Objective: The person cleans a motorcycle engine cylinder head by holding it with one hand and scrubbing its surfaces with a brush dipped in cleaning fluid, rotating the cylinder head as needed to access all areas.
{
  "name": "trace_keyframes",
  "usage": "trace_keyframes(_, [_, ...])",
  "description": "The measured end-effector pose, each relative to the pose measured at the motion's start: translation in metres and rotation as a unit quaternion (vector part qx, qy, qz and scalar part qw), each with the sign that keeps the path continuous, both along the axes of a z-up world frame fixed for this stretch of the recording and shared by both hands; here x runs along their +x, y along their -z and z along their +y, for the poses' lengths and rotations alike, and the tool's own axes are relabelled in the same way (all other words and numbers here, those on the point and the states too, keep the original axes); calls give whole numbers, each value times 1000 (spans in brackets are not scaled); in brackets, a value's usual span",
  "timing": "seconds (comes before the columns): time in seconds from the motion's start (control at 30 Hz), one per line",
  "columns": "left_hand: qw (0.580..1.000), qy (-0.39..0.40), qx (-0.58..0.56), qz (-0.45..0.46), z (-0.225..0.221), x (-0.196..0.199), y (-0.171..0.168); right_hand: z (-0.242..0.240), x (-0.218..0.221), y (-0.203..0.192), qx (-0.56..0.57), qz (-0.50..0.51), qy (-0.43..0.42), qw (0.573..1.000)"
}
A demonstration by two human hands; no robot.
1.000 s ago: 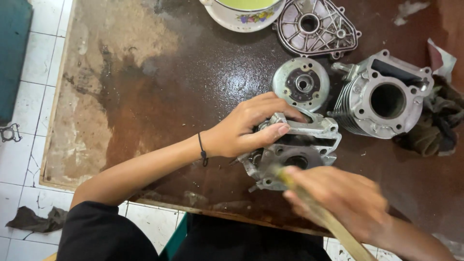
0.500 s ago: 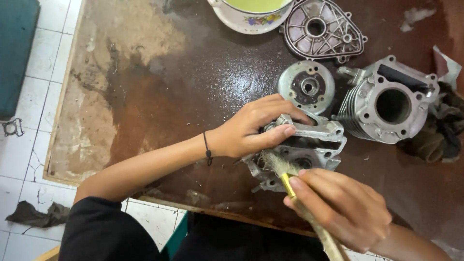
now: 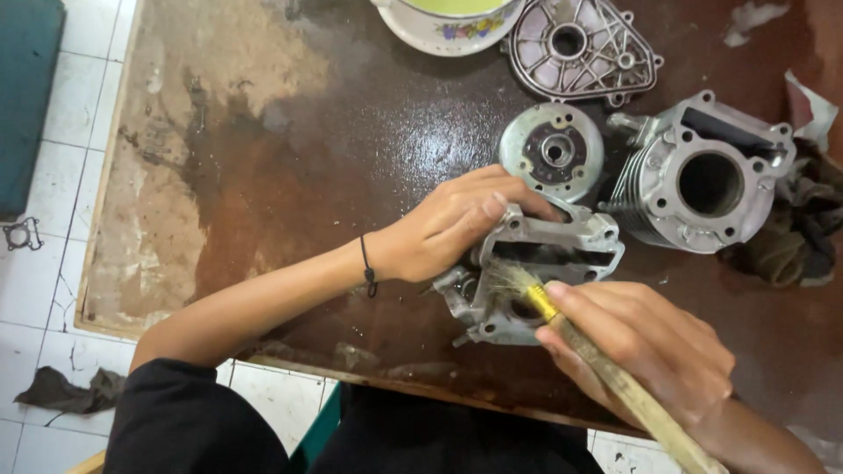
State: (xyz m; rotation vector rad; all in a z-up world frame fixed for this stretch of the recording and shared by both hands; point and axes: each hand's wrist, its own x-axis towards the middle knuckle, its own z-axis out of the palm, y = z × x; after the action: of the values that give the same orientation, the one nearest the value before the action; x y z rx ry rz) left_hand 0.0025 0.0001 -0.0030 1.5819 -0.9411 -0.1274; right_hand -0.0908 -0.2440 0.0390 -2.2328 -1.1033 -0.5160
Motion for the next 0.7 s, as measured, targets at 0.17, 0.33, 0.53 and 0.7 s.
trace_keyframes(0.17, [1000,8,3,0,1,3,-2,17,-7,0,-19,18,-68,997])
trace_keyframes(0.33, [1000,8,12,20,4,8,-5,-8,0,-32,-92,142,117,979])
trace_keyframes(0.53, [983,142,109,28,30,25,-23,-29,-4,-40,56,162,265,949])
trace_keyframes(0.7, [965,174,176,-90,35,30,-2,-28,-15,-55,68,251,309,915])
